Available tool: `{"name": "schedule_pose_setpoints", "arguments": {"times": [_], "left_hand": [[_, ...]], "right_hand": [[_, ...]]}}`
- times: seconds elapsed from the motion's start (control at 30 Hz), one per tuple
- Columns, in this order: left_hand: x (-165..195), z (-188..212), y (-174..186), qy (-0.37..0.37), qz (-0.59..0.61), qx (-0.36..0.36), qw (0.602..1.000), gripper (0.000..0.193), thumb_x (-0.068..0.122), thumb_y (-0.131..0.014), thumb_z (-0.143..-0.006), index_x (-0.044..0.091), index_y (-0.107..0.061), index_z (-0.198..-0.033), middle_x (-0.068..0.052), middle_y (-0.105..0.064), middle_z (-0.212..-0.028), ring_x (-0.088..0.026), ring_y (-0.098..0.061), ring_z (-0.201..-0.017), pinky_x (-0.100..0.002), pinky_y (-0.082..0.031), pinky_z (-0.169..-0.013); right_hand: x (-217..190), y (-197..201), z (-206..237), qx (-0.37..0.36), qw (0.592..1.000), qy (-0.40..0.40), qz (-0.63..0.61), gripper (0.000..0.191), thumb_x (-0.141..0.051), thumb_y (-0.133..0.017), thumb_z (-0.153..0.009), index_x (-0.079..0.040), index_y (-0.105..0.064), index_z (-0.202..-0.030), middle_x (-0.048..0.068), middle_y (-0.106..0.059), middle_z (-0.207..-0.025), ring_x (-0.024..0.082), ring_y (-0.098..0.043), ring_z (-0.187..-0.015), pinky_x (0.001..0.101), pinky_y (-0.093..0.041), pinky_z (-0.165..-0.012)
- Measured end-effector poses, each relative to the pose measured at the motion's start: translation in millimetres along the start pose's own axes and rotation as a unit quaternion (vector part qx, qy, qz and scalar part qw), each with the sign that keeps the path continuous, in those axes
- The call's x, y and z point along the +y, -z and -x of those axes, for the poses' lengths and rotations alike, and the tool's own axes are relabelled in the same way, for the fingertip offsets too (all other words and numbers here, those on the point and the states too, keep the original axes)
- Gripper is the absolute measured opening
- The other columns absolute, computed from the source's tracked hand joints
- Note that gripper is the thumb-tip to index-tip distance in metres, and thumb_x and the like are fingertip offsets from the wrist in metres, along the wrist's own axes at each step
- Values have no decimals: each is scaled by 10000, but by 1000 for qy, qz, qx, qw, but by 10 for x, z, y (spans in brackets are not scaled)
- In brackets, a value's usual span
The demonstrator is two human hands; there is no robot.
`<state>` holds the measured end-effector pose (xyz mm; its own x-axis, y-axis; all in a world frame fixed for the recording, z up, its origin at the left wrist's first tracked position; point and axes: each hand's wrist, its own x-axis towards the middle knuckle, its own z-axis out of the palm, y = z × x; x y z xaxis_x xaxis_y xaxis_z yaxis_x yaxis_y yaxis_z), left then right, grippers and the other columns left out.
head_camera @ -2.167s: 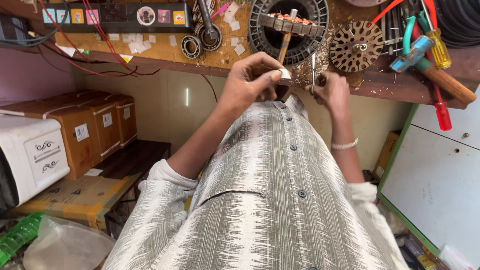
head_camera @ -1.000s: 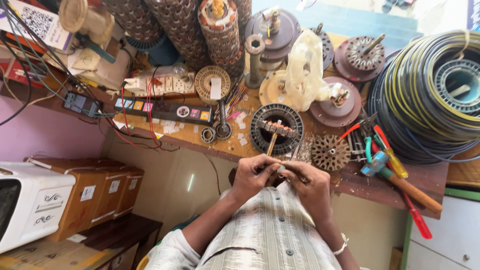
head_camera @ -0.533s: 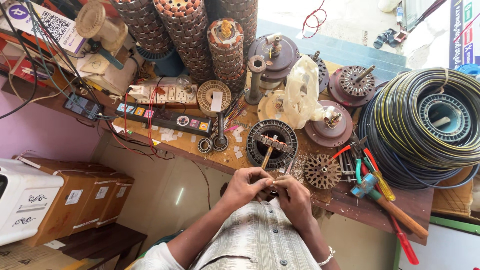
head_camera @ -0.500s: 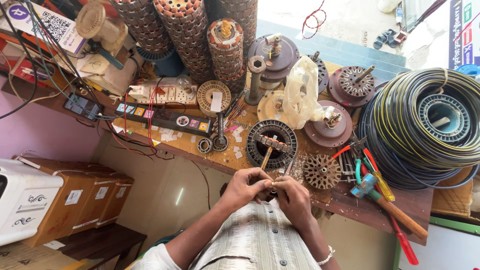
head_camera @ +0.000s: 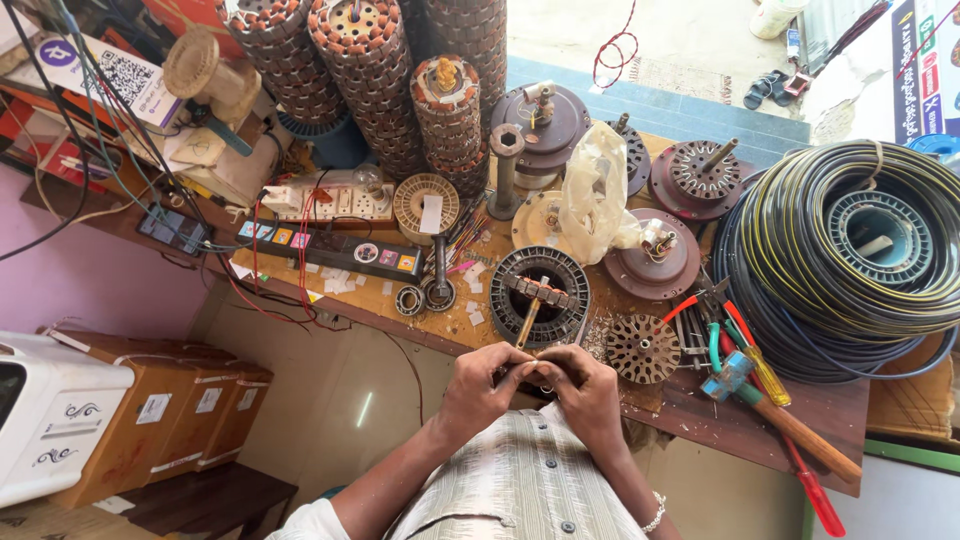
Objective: The person works on a motor stator, repeatedly cutting small white insulating pieces with scissors and inserting them into the stator slots. They also use a green screwdriver to adjust the copper windings and occasionally pick up additional insulating pieces from the workbench.
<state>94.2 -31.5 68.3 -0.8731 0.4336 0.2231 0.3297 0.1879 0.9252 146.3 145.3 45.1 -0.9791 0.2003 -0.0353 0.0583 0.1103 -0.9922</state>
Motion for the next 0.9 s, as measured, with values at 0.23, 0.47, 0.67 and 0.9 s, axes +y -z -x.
{"name": "schedule_pose_setpoints", "arguments": {"times": [0.23, 0.47, 0.67, 0.9], "left_hand": [[7, -64, -147, -104, -67, 38, 992, 97, 28, -732, -920, 6, -680, -999, -123, -709, -882, -268, -715, -799, -355, -561, -714], [65, -154, -233, 236, 235, -7, 943, 114, -8, -714, -883, 21, -715, -993, -71, -706, -859, -171, -661, -709, -307, -549, -545], [130, -222, -344, 55, 52, 12, 997, 170, -35, -690, -873, 23, -676, -1031, -104, -630, -1071, -178, -703, -832, -287, -615, -670], [60, -267, -257, -37, -4, -9, 999, 156, -25, -672, -918, 24, -653, -1065, -123, -695, -1027, -291, -737, -889, -365, -601, -755]], "right_hand": [[82, -128, 12, 85, 988, 89, 90, 82, -38, -653, -941, 8, -678, -1004, 41, -723, -891, 99, -679, -777, 260, -555, -693], [261, -74, 34, 43, 981, 171, -87, 68, -42, -578, -1033, -24, -555, -1094, 70, -550, -1082, 120, -572, -947, 282, -522, -810], [391, -8, -43, 90, 993, 65, -45, 201, -69, -583, -992, -47, -552, -1189, 51, -636, -917, 104, -621, -809, 265, -543, -687], [225, -4, -66, 128, 974, 148, 118, 148, -17, -646, -963, -39, -680, -1106, 69, -735, -927, 137, -722, -790, 295, -579, -683]]}}
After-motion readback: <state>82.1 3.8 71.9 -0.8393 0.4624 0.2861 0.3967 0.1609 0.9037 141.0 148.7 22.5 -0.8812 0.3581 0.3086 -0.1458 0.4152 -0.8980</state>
